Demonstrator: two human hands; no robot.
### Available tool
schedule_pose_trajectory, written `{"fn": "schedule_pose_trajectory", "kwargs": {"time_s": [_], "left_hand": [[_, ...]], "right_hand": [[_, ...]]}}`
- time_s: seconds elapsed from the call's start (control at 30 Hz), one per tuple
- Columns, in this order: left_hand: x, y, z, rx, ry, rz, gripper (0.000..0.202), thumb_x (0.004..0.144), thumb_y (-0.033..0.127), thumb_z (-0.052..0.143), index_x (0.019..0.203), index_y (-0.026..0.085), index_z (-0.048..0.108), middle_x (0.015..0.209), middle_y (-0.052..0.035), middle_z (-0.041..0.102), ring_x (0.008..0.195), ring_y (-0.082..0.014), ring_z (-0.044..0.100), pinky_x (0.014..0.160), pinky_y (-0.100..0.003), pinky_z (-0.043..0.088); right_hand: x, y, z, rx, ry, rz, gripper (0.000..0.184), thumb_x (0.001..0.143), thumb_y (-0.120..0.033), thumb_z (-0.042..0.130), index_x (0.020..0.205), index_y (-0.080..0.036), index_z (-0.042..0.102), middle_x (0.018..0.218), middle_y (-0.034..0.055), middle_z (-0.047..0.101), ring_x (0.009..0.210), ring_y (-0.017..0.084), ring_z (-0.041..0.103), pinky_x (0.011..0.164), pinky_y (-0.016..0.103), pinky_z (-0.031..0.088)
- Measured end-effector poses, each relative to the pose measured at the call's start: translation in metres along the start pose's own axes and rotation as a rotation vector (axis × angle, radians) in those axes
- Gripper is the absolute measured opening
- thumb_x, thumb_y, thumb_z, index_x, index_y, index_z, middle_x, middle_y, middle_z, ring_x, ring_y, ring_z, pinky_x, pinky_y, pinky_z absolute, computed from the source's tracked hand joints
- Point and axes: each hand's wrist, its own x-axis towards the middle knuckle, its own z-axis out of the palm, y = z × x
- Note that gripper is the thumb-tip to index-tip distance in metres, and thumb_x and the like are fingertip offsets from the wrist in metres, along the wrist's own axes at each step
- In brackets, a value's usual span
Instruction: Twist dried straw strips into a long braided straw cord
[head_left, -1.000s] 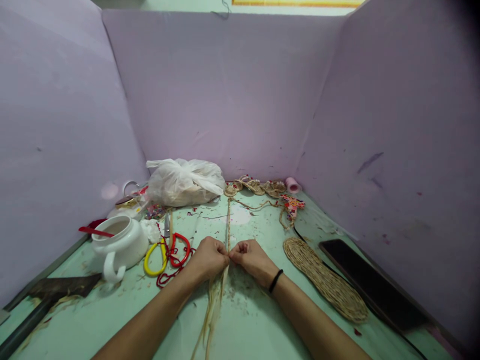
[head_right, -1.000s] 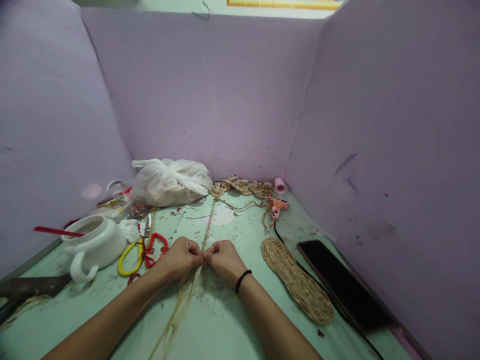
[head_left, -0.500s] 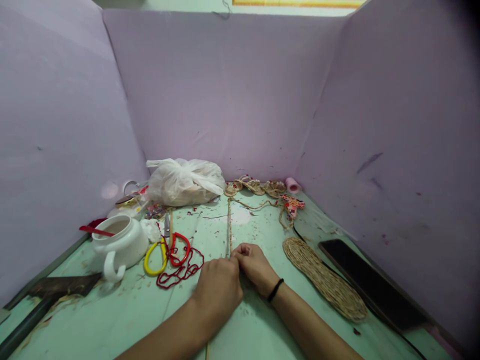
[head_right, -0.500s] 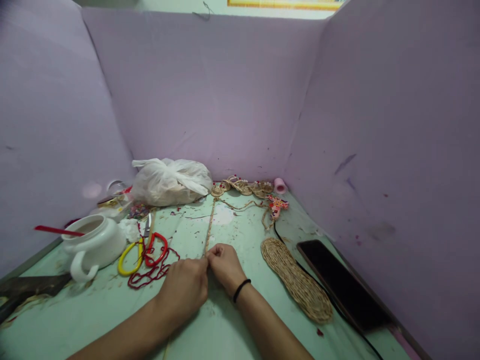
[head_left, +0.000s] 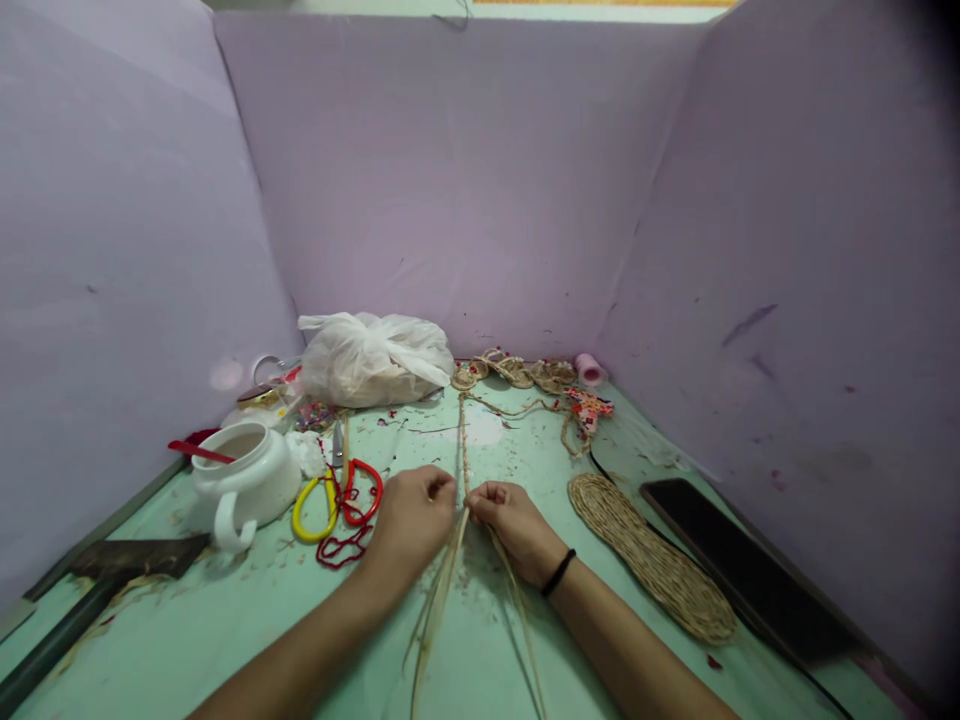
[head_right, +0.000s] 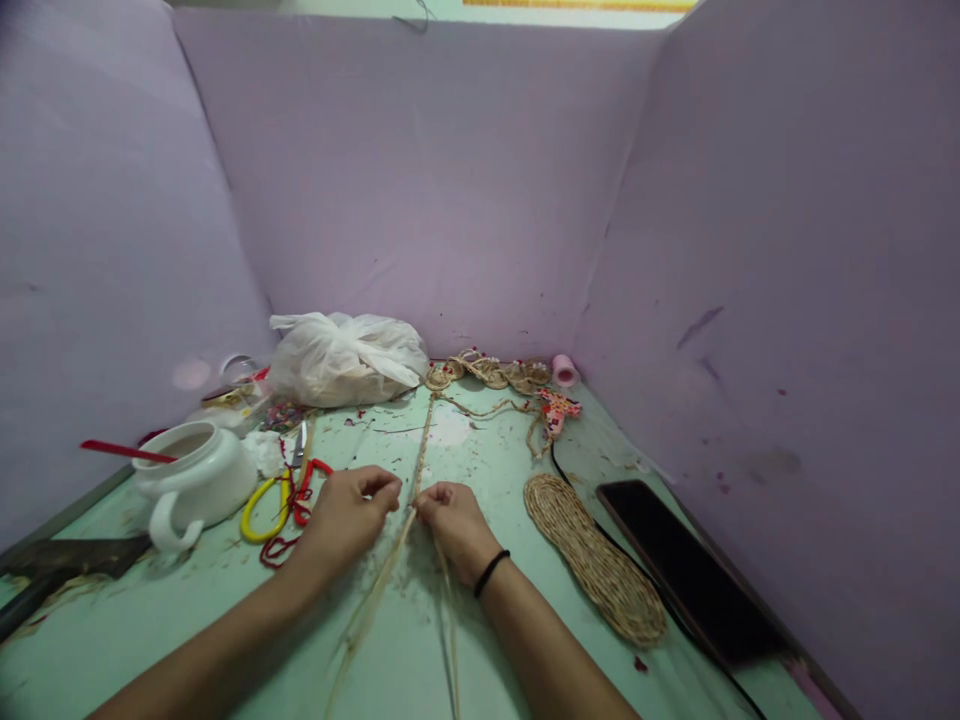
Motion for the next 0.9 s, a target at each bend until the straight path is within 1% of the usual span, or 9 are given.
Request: {"fn": "schedule_pose_trajectory", "kwargs": {"time_s": [0.03, 0.1, 0.13, 0.2, 0.33, 0.43, 0.5, 0.67, 0.9], "left_hand": [[0.007, -0.002, -0.001, -0.154, -0.103, -0.15, 0.017, 0.068, 0.024, 0.048, 0.069, 0.012, 0.06, 0.055, -0.0024, 0.057, 0.04, -0.008, 0.043, 0.04, -0.02, 0.028], [0.017, -0.008, 0.0, -0.415, -0.337, -0.326, 0.014, 0.066, 0.02, 0.049, 0.068, 0.01, 0.059, 0.052, -0.0013, 0.055, 0.034, -0.0053, 0.038, 0.034, -0.019, 0.024], [0.02, -0.011, 0.001, -0.514, -0.424, -0.375, 0.013, 0.065, 0.018, 0.05, 0.065, 0.009, 0.058, 0.052, -0.0017, 0.055, 0.033, -0.0046, 0.038, 0.032, -0.018, 0.023], [0.023, -0.016, 0.006, -0.636, -0.492, -0.421, 0.009, 0.062, 0.013, 0.05, 0.059, 0.007, 0.056, 0.053, -0.0031, 0.056, 0.035, -0.0038, 0.041, 0.032, -0.015, 0.025], [0.021, -0.019, 0.015, -0.657, -0.399, -0.463, 0.01, 0.06, 0.007, 0.047, 0.051, 0.009, 0.051, 0.042, -0.0005, 0.051, 0.031, -0.0044, 0.04, 0.029, -0.015, 0.026], [0.019, -0.018, 0.019, -0.571, -0.303, -0.392, 0.015, 0.061, 0.008, 0.045, 0.047, 0.013, 0.047, 0.032, 0.0027, 0.043, 0.024, -0.0058, 0.033, 0.026, -0.017, 0.022], [0.018, -0.018, 0.019, -0.523, -0.293, -0.331, 0.018, 0.062, 0.01, 0.045, 0.045, 0.014, 0.045, 0.028, 0.0037, 0.039, 0.021, -0.006, 0.029, 0.025, -0.017, 0.019], [0.018, -0.021, 0.018, -0.483, -0.368, -0.223, 0.021, 0.065, 0.018, 0.047, 0.045, 0.015, 0.045, 0.027, 0.0041, 0.038, 0.021, -0.0058, 0.028, 0.026, -0.017, 0.018], [0.023, -0.026, 0.024, -0.484, -0.247, -0.136, 0.01, 0.057, 0.011, 0.047, 0.047, 0.013, 0.049, 0.033, 0.0067, 0.039, 0.026, -0.0025, 0.025, 0.032, -0.018, 0.015]], "right_hand": [[0.0, 0.0, -0.001, -0.001, -0.019, -0.011, 0.011, 0.056, -0.02, 0.053, 0.051, -0.014, 0.046, 0.042, -0.0057, 0.041, 0.041, 0.005, 0.031, 0.043, 0.02, 0.021], [0.001, 0.0, -0.001, 0.007, -0.055, -0.028, 0.011, 0.058, -0.021, 0.053, 0.052, -0.014, 0.046, 0.043, -0.0046, 0.044, 0.042, 0.006, 0.036, 0.044, 0.02, 0.025], [0.002, 0.001, -0.001, 0.011, -0.068, -0.036, 0.01, 0.059, -0.021, 0.052, 0.054, -0.015, 0.046, 0.044, -0.004, 0.046, 0.042, 0.006, 0.039, 0.045, 0.02, 0.027], [0.004, 0.005, -0.001, -0.024, -0.079, -0.059, 0.008, 0.062, -0.021, 0.05, 0.056, -0.015, 0.046, 0.044, -0.0033, 0.048, 0.044, 0.008, 0.044, 0.047, 0.02, 0.031], [0.008, 0.013, -0.001, -0.241, -0.025, -0.162, 0.009, 0.067, -0.022, 0.047, 0.062, -0.015, 0.048, 0.051, 0.0002, 0.055, 0.05, 0.01, 0.049, 0.049, 0.021, 0.035], [0.006, 0.013, -0.002, -0.447, 0.051, -0.261, 0.012, 0.071, -0.023, 0.045, 0.064, -0.015, 0.051, 0.058, 0.0023, 0.057, 0.054, 0.011, 0.05, 0.05, 0.022, 0.035], [0.002, 0.01, -0.002, -0.555, 0.084, -0.31, 0.014, 0.073, -0.023, 0.043, 0.064, -0.015, 0.051, 0.059, 0.0025, 0.057, 0.055, 0.012, 0.049, 0.05, 0.022, 0.034], [-0.007, 0.003, -0.004, -0.726, 0.093, -0.38, 0.014, 0.074, -0.018, 0.041, 0.065, -0.016, 0.051, 0.06, 0.0021, 0.056, 0.056, 0.012, 0.047, 0.052, 0.022, 0.032], [-0.013, -0.008, -0.009, -0.822, 0.103, -0.361, 0.015, 0.071, -0.017, 0.044, 0.067, -0.015, 0.058, 0.063, 0.0039, 0.061, 0.058, 0.012, 0.05, 0.052, 0.022, 0.031]]}}
